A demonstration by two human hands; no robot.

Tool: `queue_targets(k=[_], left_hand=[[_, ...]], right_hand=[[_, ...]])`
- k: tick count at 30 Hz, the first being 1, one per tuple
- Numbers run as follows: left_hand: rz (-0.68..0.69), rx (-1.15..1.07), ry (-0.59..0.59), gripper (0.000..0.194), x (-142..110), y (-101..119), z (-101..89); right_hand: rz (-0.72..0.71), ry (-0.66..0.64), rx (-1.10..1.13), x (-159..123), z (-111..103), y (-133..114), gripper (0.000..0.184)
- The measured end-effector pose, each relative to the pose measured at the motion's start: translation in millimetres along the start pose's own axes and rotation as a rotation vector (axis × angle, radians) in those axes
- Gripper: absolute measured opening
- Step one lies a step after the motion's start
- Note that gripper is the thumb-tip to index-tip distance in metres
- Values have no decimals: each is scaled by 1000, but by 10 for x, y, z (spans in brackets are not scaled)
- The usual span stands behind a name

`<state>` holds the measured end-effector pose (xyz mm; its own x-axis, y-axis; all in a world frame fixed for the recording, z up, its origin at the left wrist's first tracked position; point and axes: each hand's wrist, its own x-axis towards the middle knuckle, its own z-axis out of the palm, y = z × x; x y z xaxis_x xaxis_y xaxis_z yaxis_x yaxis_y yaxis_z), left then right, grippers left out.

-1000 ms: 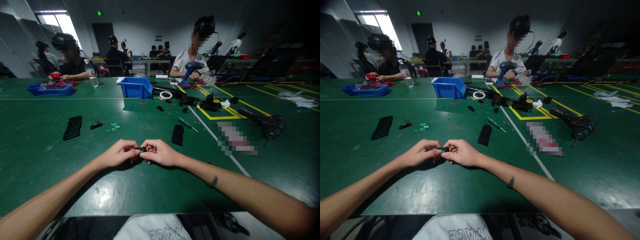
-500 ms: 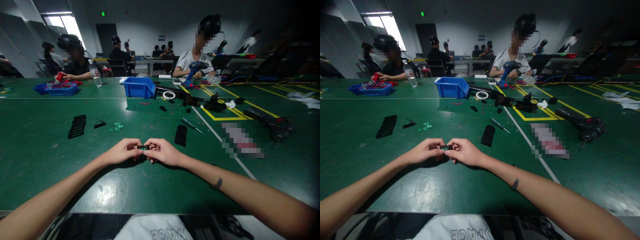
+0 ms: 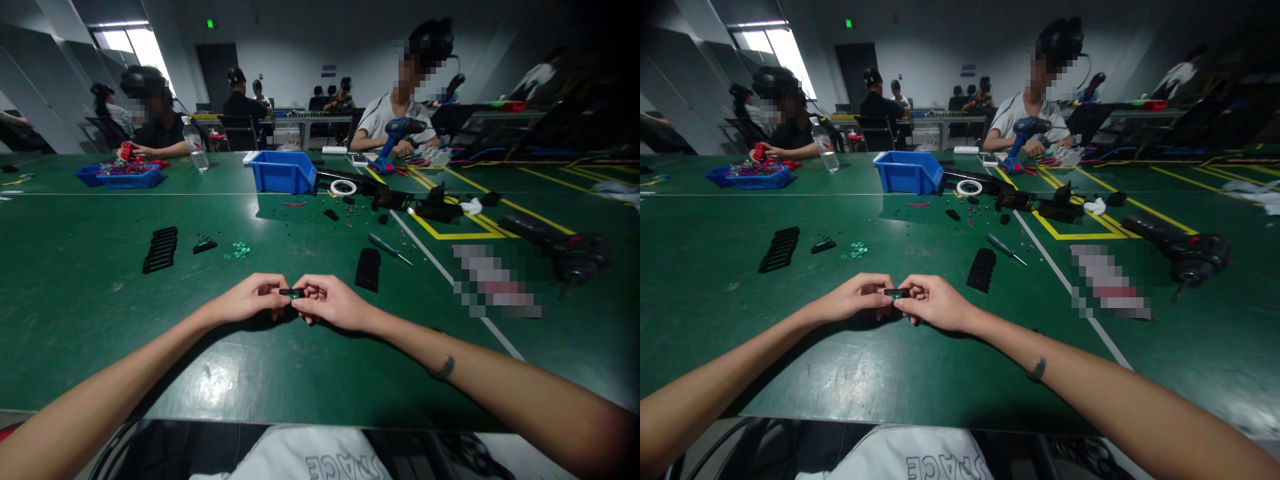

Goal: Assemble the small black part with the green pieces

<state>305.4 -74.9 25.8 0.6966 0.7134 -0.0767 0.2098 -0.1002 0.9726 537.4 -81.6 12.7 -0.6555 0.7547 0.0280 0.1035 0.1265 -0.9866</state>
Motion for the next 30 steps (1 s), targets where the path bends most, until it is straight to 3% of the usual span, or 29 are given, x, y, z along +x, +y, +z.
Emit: queue_targets(k=[30], left_hand=[[5,-62,-34,26,0,-52,-38]], right_hand=[[-5,-4,4,-4,0,1,30]])
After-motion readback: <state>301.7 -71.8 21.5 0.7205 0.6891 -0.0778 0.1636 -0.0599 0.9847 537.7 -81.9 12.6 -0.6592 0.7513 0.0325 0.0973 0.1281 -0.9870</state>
